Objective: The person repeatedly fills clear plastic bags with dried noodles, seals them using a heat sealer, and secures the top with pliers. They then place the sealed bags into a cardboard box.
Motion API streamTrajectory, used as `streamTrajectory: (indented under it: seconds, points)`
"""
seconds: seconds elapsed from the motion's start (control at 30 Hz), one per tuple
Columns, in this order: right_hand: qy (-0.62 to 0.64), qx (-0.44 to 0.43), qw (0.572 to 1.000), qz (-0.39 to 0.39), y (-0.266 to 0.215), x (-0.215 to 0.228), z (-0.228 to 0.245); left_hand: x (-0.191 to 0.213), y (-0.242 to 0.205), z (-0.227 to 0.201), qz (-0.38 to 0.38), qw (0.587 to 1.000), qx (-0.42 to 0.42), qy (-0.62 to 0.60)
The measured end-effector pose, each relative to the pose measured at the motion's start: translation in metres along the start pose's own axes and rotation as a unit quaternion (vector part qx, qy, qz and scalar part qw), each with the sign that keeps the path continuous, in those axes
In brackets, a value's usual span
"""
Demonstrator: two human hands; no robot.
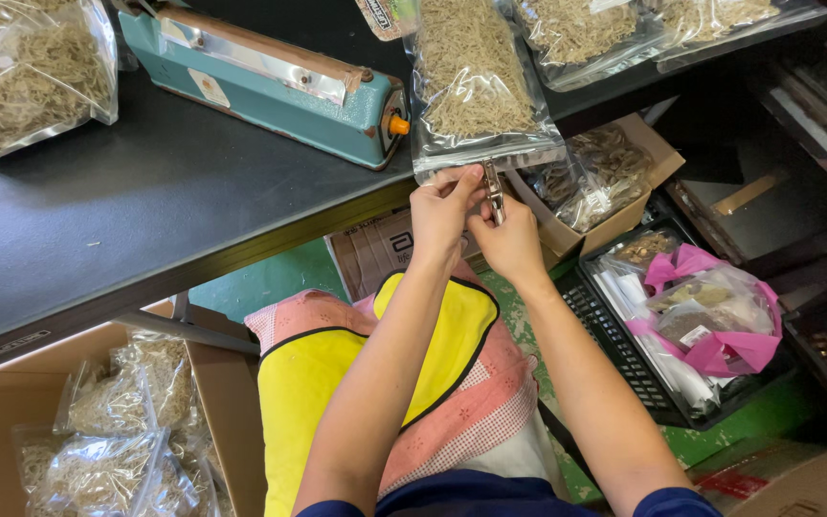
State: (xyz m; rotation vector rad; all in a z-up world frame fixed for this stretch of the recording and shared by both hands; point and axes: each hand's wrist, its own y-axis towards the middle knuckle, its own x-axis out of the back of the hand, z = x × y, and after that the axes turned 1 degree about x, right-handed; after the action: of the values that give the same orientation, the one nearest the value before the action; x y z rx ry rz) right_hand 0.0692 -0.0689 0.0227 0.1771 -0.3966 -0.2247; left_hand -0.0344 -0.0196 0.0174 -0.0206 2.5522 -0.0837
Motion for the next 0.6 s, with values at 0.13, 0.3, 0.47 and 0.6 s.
streamTrajectory:
  seconds: [0.13,0.3,0.47,0.6]
  points:
    - [-0.003,-0.007,1.0,0.022,-0.001,0.009,-0.009,-0.006,-0.005,-0.003,0.003,1.0,-0.021,0.001]
    - [0.246,-0.027,0.966,0.08,0.008,0.064,-0.02,-0.015,0.005,-0.026,0.021,0.994,-0.076,0.074]
    - [0.477,-0.034,0.877,-0.048,0.09,0.13,-0.019,-0.039,0.024,-0.029,0.03,0.996,-0.02,-0.081]
    - [0.461,-0.158,0.873,0.025,0.144,0.147,-0.022,-0.05,0.016,-0.015,0.054,0.996,0.054,-0.054]
